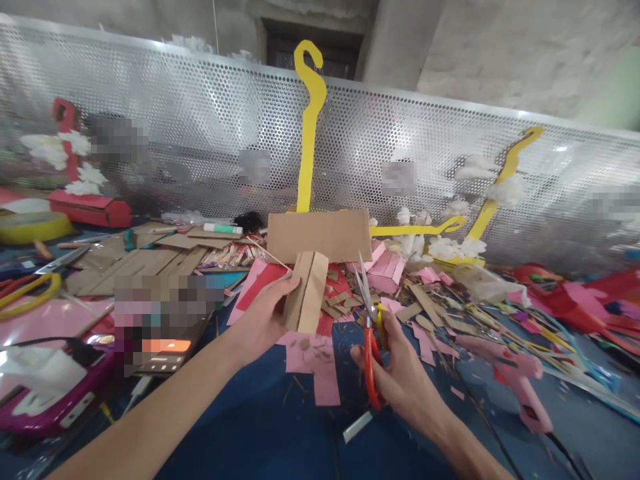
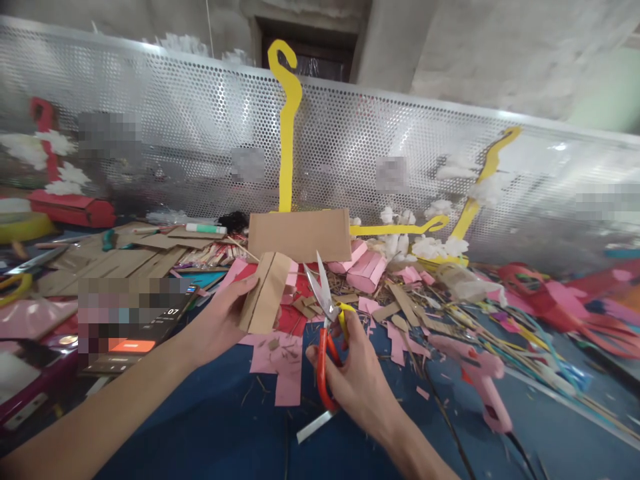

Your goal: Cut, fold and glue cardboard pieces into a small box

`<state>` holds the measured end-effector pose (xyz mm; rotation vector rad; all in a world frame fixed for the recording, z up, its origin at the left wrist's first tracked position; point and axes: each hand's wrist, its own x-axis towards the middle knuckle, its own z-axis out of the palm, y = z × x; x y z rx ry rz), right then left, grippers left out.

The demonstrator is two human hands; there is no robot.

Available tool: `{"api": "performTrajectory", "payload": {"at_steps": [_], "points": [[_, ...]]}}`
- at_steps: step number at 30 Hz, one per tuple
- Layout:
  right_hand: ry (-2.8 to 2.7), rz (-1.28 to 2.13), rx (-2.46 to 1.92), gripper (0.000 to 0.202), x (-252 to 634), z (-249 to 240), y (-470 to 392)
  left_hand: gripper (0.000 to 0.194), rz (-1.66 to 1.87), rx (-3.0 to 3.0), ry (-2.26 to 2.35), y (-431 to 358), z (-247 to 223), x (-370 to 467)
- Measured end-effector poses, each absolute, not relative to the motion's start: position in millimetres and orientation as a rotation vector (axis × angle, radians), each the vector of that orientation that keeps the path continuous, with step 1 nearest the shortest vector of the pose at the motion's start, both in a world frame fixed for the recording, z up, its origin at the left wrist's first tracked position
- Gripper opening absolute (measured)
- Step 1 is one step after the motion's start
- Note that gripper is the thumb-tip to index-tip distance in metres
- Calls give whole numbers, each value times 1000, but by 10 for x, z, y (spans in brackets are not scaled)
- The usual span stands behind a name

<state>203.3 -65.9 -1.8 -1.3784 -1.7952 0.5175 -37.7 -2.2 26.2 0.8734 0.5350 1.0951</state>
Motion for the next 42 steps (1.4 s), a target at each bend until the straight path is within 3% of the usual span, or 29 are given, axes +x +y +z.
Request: {"api": "performTrajectory", "payload": {"at_steps": [7,14,19,27,42], "points": [[-1821,463,-1396,33,2031,-27,-663,47,1048,834,507,-55,274,-382],[-1653,722,-1301,22,2025,12,-657,35,1039,869,519,-66,235,-392],[-1494,933,-1169,28,2030,19,-631,35,960,802,325,-51,267,-407],[-1425,1001,-1224,36,2054,1,-599,30,948,740,284,-27,279,-422],[-1412,982,-1139,37,2076,-60,-546,58,881,772,410,-99,357,-406]]}}
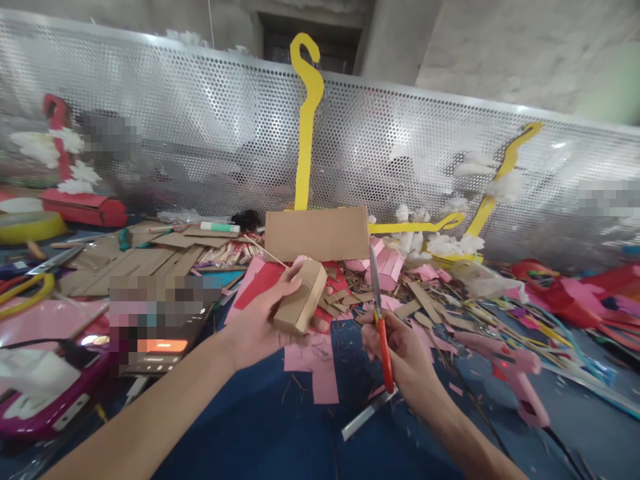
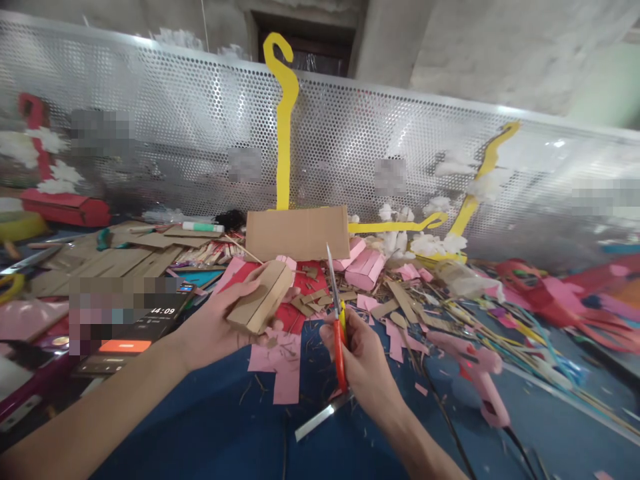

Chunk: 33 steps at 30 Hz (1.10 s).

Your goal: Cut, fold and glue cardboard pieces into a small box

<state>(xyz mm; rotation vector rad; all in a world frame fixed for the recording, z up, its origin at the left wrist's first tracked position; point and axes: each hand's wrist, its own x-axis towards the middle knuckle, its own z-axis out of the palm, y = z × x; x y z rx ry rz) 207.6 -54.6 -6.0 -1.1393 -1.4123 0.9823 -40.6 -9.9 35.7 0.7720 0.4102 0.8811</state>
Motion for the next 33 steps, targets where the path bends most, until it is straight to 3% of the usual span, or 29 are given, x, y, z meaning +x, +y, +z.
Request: {"api": "performTrajectory", "payload": {"at_steps": [9,18,24,28,33], "points": [[-1405,996,-1155,38,2050,-20,-557,58,823,1018,284,-129,309,-436],[-1438,1070,-1176,36,2016,20,-608,12,960,1033,421,-80,191,-348],[-1564,981,-1237,32,2014,41,-668,28,1138,973,576,-52,246,-291],[-1739,711,-1376,36,2012,23,-696,33,1218,879,562,-25,258,-288],[-1910,465,-1393,15,1997,36,-676,30,1303,910,501,-16,274,-303]]}}
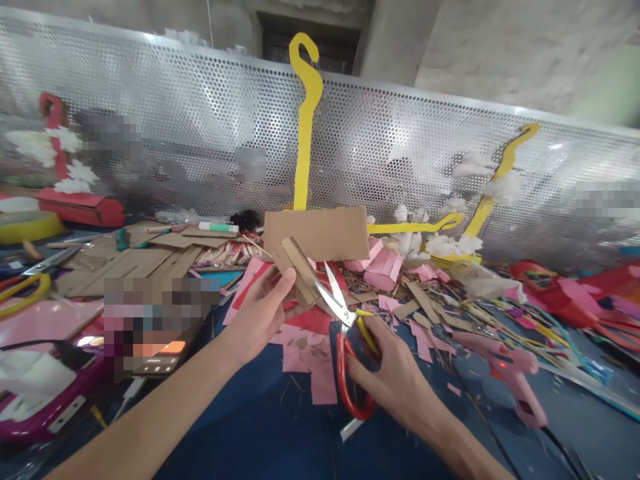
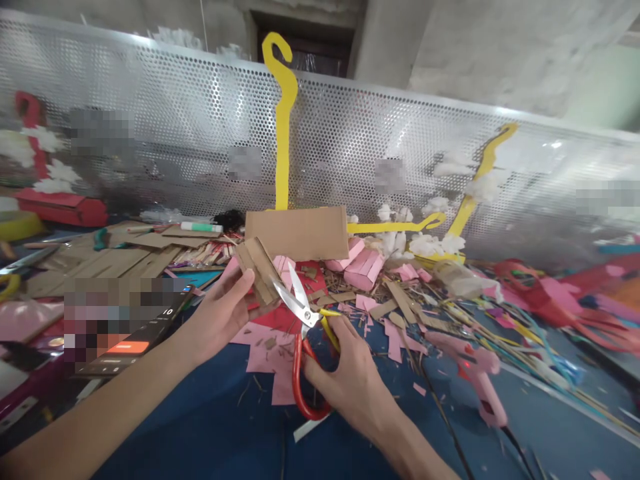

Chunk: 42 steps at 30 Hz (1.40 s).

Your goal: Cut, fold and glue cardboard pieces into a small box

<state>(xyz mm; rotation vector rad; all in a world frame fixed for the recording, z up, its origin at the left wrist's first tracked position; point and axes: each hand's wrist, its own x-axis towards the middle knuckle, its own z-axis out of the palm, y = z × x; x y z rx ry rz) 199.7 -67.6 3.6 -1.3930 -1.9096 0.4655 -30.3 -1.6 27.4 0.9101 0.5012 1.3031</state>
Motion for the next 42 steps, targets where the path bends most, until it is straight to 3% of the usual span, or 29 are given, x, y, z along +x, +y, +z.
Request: {"api": "performTrajectory", "payload": {"at_steps": [30,42], "points": [[-1916,623,-1416,26,2011,8,-688,35,1333,1076,498,52,234,-368],[-1894,393,-1521,12,2014,-59,-637,44,1322,1167,502,17,263,-361]]}}
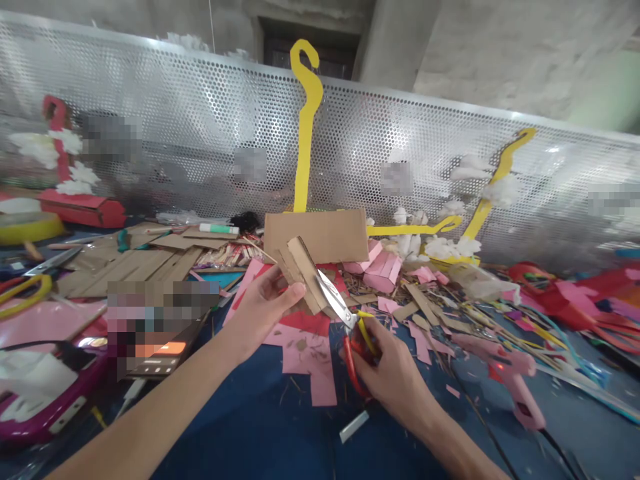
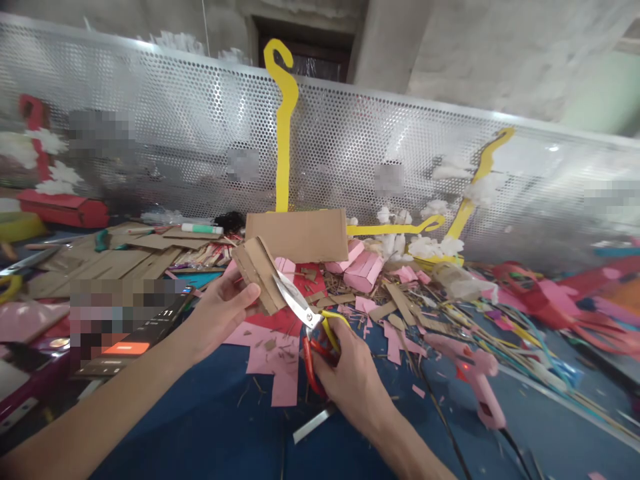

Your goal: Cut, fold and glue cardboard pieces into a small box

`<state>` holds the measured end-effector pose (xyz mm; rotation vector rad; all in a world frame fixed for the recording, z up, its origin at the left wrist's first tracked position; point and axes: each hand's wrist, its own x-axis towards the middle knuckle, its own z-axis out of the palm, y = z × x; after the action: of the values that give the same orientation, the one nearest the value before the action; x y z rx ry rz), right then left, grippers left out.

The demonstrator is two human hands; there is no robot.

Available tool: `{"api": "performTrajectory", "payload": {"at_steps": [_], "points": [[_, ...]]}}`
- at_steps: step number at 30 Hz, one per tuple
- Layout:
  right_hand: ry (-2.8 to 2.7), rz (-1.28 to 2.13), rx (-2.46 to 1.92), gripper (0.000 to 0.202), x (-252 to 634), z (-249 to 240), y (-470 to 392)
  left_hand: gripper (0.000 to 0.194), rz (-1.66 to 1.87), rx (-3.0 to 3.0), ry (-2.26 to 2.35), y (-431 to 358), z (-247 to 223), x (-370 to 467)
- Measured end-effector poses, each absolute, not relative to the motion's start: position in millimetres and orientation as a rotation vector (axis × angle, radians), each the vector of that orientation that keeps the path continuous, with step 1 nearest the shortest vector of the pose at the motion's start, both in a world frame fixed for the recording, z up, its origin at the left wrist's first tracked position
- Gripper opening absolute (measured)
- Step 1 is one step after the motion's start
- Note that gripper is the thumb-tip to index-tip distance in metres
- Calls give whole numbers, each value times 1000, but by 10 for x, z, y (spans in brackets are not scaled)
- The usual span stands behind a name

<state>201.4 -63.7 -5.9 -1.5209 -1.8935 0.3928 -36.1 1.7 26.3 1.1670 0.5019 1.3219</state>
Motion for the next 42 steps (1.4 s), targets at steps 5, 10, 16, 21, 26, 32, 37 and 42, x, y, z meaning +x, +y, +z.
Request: {"api": "performTrajectory", "payload": {"at_steps": [5,10,16,21,26,32,37,42], "points": [[-1909,314,-1542,31,1984,-49,-651,48,1289,1296,533,-6,249,-328],[-1943,335,-1452,15,1972,-22,-659,54,1235,1331,537,7,214,-321],[-1935,484,-1463,9,2005,13,-644,53,1254,1329,530,36,199,-329],[-1915,518,-1470,10,2015,1,-666,55,1264,1295,544,28,198,-321],[-1901,503,-1464,11,2041,-28,-662,54,1274,1260,531,48,167,-323],[-1855,494,-1489,13,2052,-67,-616,53,1275,1223,531,54,150,-317],[-1808,507,-1428,13,2010,-63,-623,51,1283,1228,520,32,188,-316],[-1844,367,-1453,48,1989,-53,-654,46,1307,1250,538,28,210,-325]]}}
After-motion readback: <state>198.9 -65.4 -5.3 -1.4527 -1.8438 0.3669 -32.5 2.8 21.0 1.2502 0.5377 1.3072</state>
